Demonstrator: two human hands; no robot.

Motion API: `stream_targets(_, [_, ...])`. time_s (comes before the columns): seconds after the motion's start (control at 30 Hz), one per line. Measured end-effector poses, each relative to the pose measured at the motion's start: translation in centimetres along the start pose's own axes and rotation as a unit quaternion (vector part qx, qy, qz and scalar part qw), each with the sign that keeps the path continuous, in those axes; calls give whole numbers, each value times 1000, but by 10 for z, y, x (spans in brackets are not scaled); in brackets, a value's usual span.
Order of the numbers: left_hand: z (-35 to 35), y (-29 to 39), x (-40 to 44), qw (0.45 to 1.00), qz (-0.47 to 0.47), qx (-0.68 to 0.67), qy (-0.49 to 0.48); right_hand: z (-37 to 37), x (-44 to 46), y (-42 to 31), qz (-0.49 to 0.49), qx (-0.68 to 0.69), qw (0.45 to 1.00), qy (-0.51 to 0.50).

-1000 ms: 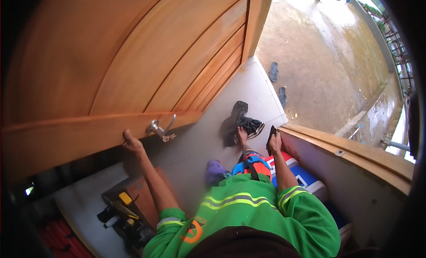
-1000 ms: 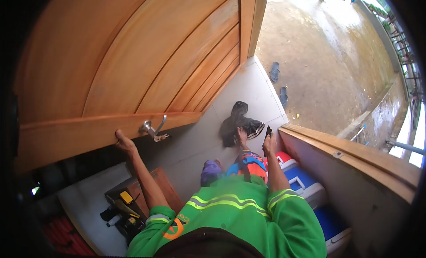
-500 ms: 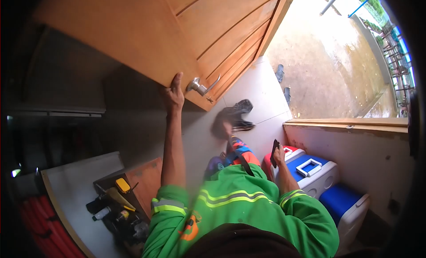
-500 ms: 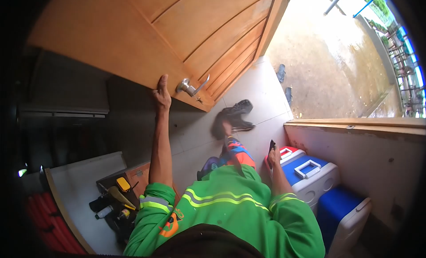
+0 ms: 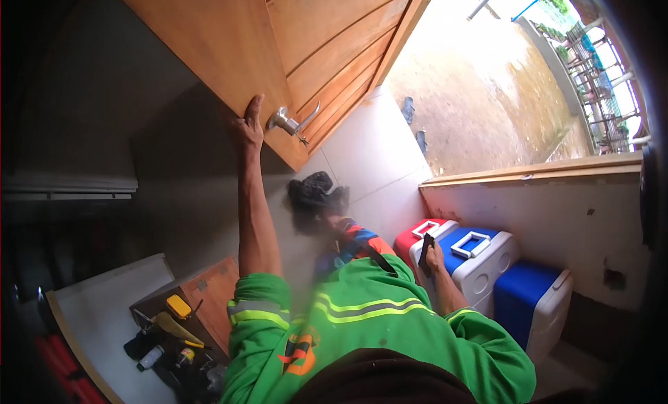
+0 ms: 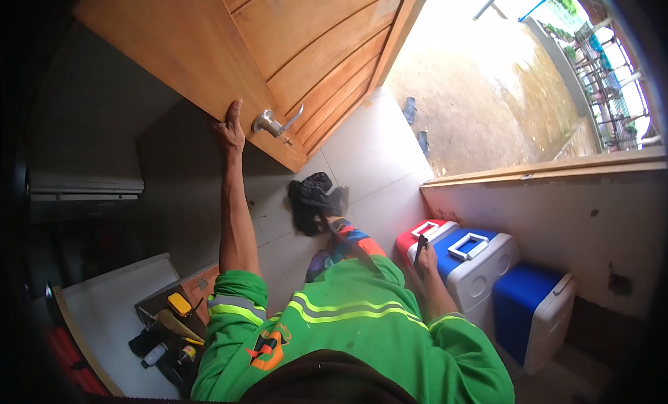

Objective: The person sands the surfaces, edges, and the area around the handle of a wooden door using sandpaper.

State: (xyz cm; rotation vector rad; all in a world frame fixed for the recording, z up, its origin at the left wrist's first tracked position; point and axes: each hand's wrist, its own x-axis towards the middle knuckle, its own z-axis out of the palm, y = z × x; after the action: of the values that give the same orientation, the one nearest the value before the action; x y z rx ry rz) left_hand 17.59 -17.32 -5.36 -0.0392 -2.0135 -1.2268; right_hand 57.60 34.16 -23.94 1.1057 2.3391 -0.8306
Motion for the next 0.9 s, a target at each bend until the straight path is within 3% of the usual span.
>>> stream_targets(0.07, [1, -4, 4, 1000, 18, 5, 8, 1, 19, -11, -21, -6, 999, 25])
stream_targets(0.17, [-2, -13, -3, 999, 26, 20, -37, -6, 46, -43, -10, 176, 984, 3])
stream_targets(0.2, [-5, -38, -8, 997, 37, 27, -67, -13, 48, -74, 34, 320, 947, -11])
stream_targets(0.27, [-8, -89, -26, 994, -5, 42, -101, -12, 90, -97, -68, 382, 921, 23])
stream_targets(0.33, [-5, -89, -45, 993, -106, 33, -41, -14, 115, -126, -117, 386, 915, 25])
stream_targets(0.37, [1, -74, -44, 988, -147, 13, 34, -13, 135, -145, -134, 374, 917, 20])
stream_targets(0.4, [2, -61, -39, 980, -193, 35, 42, 6, 162, -158, -164, 384, 906, 67])
stream_targets(0.43, [-1, -49, -40, 967, -240, 62, 49, -25, 128, -217, -105, 449, 885, -57])
stream_targets(0.5, [6, -46, -42, 978, -181, 34, 94, 8, 157, -269, -32, 588, 801, -107])
stream_targets(0.57, [10, -29, -42, 965, -216, 75, 126, 52, 198, -309, -111, 565, 803, -151])
stream_targets(0.63, [-1, -62, -51, 966, -159, 77, 187, 27, 168, -404, -191, 534, 819, -86])
stream_targets(0.7, [-11, -72, -56, 959, -118, 136, 219, 40, 176, -456, -324, 428, 844, 12])
stream_targets(0.77, [-19, -66, -51, 947, -95, 179, 247, 69, 180, -490, -407, 418, 809, 72])
stream_targets(0.83, [-14, -63, -44, 957, -37, 128, 256, 95, 198, -529, -489, 401, 760, 152])
stream_targets(0.9, [-24, -67, -50, 934, -24, 212, 285, 127, 186, -548, -559, 361, 734, 138])
